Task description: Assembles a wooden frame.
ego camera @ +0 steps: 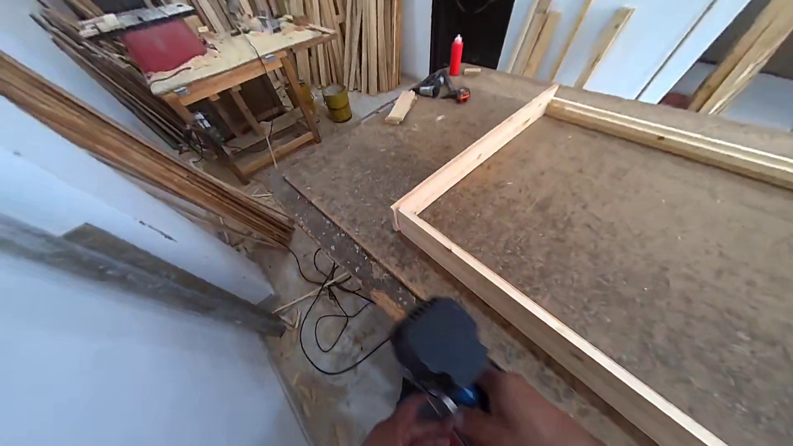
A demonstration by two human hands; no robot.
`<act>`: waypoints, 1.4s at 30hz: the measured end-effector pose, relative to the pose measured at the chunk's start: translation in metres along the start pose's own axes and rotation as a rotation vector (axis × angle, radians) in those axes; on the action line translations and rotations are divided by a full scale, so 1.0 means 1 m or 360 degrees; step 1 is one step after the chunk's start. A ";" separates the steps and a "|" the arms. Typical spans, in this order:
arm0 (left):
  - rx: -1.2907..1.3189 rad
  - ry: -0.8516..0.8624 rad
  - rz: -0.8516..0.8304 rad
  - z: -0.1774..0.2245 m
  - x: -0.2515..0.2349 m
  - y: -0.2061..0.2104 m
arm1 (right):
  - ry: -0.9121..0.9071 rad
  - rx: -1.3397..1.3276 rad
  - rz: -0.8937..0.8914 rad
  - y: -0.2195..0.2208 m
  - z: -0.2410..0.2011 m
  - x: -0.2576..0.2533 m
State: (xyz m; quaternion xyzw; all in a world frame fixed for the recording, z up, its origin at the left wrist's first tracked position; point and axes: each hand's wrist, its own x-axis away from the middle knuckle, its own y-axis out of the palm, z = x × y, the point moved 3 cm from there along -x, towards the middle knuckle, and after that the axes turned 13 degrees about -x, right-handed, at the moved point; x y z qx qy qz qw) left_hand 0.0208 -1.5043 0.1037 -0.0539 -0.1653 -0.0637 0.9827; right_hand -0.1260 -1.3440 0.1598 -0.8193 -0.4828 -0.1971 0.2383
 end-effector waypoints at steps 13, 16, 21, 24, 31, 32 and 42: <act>0.0893 -0.0091 0.0927 0.043 -0.199 -0.358 | -0.0237 0.0128 0.1147 -0.105 -0.151 -0.299; 0.0870 -0.0153 0.0643 0.001 -0.259 -0.418 | 0.0391 -0.0161 0.1230 -0.155 -0.087 -0.382; 0.1000 -0.0430 0.0015 -0.046 -0.354 -0.475 | 0.0544 -0.0457 0.1139 -0.158 -0.051 -0.440; 0.0995 -0.0565 -0.0262 -0.066 -0.392 -0.486 | 0.0464 -0.0229 0.1288 -0.157 -0.065 -0.437; 0.0830 -0.0712 -0.0562 -0.102 -0.429 -0.506 | 0.0474 -0.0095 0.1478 -0.157 -0.070 -0.442; 0.0814 -0.0725 -0.0585 -0.103 -0.430 -0.508 | 0.0486 -0.0081 0.1503 -0.158 -0.070 -0.442; 0.0898 -0.0650 -0.0672 -0.112 -0.430 -0.518 | 0.0431 -0.0034 0.1628 -0.158 -0.068 -0.444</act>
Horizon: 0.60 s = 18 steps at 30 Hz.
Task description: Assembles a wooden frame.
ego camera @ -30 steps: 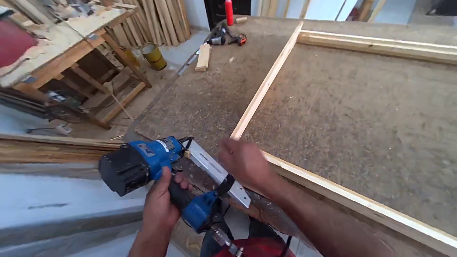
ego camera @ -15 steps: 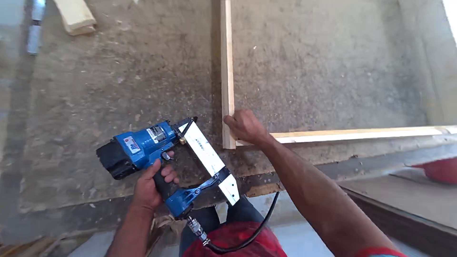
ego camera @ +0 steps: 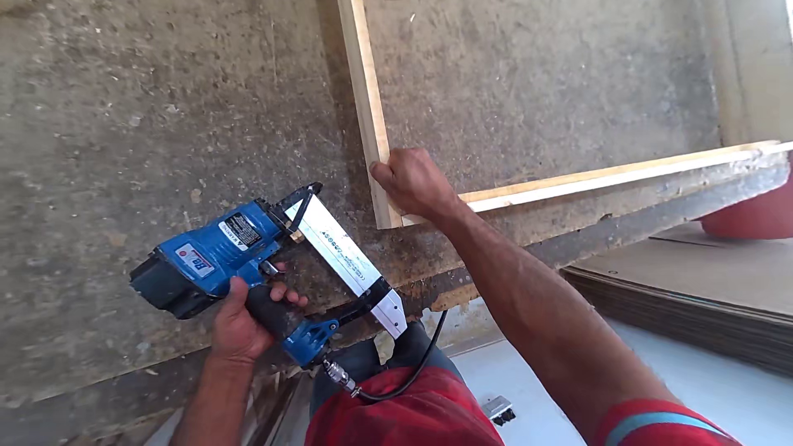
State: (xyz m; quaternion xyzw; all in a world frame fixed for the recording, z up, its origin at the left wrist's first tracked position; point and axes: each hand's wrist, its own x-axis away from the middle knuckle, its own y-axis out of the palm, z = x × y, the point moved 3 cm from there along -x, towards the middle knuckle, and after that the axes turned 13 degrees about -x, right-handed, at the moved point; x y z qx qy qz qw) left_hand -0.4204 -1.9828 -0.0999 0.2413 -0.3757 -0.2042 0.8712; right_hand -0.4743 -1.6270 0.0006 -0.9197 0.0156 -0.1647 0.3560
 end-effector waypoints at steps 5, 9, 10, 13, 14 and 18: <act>-0.0033 0.0017 0.0000 0.004 -0.003 0.006 | -0.0034 0.0008 0.0048 0.000 -0.001 0.001; -0.0129 -0.0025 -0.0157 0.017 0.003 -0.003 | -0.0012 -0.0034 0.0057 -0.001 0.000 -0.001; -0.0169 -0.0028 -0.0219 0.023 0.007 -0.003 | -0.0001 -0.0053 0.0059 -0.001 0.000 -0.001; -0.0266 -0.0032 -0.0411 0.043 0.018 0.007 | 0.0035 -0.0056 0.0052 -0.003 -0.001 -0.001; -0.0274 -0.0035 -0.0466 0.049 0.021 0.012 | 0.0024 -0.0047 0.0049 -0.003 -0.001 -0.001; -0.0242 -0.0090 -0.0614 0.058 0.033 0.026 | -0.0032 -0.0032 0.0044 -0.002 0.000 -0.001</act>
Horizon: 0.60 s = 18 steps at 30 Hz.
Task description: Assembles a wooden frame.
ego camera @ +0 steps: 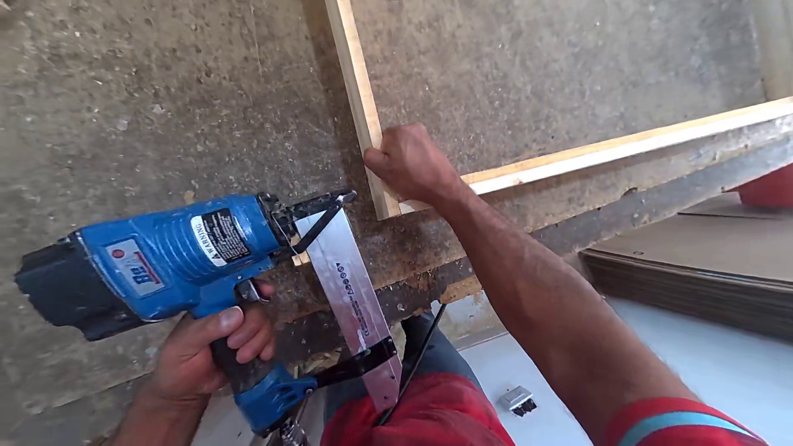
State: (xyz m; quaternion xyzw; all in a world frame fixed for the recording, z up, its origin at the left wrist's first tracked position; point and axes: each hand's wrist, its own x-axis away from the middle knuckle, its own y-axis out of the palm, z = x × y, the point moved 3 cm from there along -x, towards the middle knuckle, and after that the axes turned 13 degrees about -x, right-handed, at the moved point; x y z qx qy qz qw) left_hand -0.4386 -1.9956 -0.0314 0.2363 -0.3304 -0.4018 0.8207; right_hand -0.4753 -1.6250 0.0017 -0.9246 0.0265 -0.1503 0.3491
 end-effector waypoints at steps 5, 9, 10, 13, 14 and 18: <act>0.0064 -0.0076 -0.0075 -0.011 0.002 0.010 | -0.0017 -0.0034 -0.0014 0.000 0.001 0.000; 0.0120 -0.0115 -0.0055 -0.020 -0.002 0.012 | -0.0069 -0.0029 -0.0004 -0.001 0.001 0.001; 0.0131 -0.0117 -0.0053 -0.021 -0.002 0.011 | -0.0078 -0.0022 -0.0004 -0.001 0.001 0.001; 0.0152 -0.0128 -0.0061 -0.023 -0.001 0.011 | -0.0086 -0.0010 -0.0005 -0.001 0.000 0.002; 0.0152 -0.0124 -0.0077 -0.023 -0.001 0.011 | -0.0094 -0.0011 -0.0001 -0.001 0.000 0.002; 0.0164 -0.0123 -0.0118 -0.022 -0.002 0.015 | -0.0100 0.0014 0.0000 -0.001 0.000 0.001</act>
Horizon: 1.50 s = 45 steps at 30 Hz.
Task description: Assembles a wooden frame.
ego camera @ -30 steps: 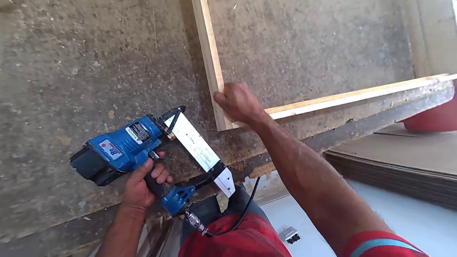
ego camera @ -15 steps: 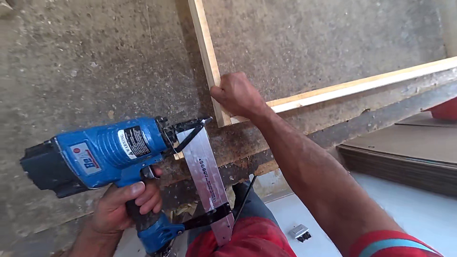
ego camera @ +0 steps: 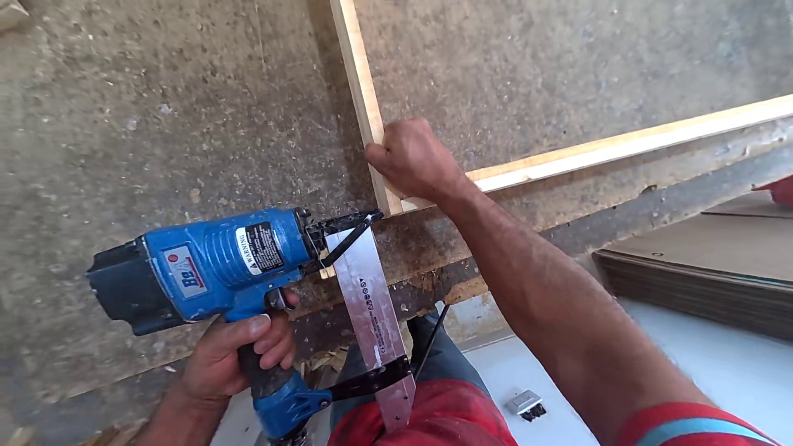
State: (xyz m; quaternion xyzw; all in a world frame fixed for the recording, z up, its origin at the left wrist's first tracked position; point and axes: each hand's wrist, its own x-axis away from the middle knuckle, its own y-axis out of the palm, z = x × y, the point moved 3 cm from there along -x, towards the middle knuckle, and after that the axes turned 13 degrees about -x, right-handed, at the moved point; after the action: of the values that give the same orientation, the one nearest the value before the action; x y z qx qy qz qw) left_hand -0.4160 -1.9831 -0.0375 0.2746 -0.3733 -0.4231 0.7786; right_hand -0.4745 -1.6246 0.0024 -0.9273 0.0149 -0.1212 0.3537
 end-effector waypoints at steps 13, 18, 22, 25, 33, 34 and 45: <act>0.0011 -0.0045 0.0003 -0.002 -0.007 -0.002 | 0.0011 -0.0009 0.0009 0.001 0.001 -0.001; -0.0004 -0.0061 -0.0005 0.000 -0.009 0.001 | 0.0016 -0.0027 0.0011 0.000 0.001 0.000; 0.0028 -0.0058 -0.0023 0.000 -0.009 0.001 | 0.0034 -0.0045 0.0003 0.001 0.002 -0.001; 0.0042 -0.0085 -0.0040 0.000 -0.010 -0.001 | 0.0055 -0.0042 0.0008 0.001 0.001 -0.001; 0.0017 -0.0267 -0.0008 0.010 -0.012 -0.006 | 0.0088 -0.0036 0.0023 0.001 0.001 -0.002; 0.0016 -0.0275 -0.0009 0.010 -0.012 -0.006 | 0.0098 -0.0036 0.0023 0.002 0.001 -0.001; 0.0040 -0.0219 -0.0046 0.012 -0.011 -0.007 | 0.0005 -0.0043 0.0011 0.001 0.002 -0.001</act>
State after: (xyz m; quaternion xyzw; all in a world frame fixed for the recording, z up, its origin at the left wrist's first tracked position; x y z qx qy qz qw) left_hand -0.4328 -1.9785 -0.0392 0.2601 -0.4271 -0.4474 0.7414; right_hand -0.4753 -1.6237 0.0001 -0.9318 0.0201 -0.1212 0.3416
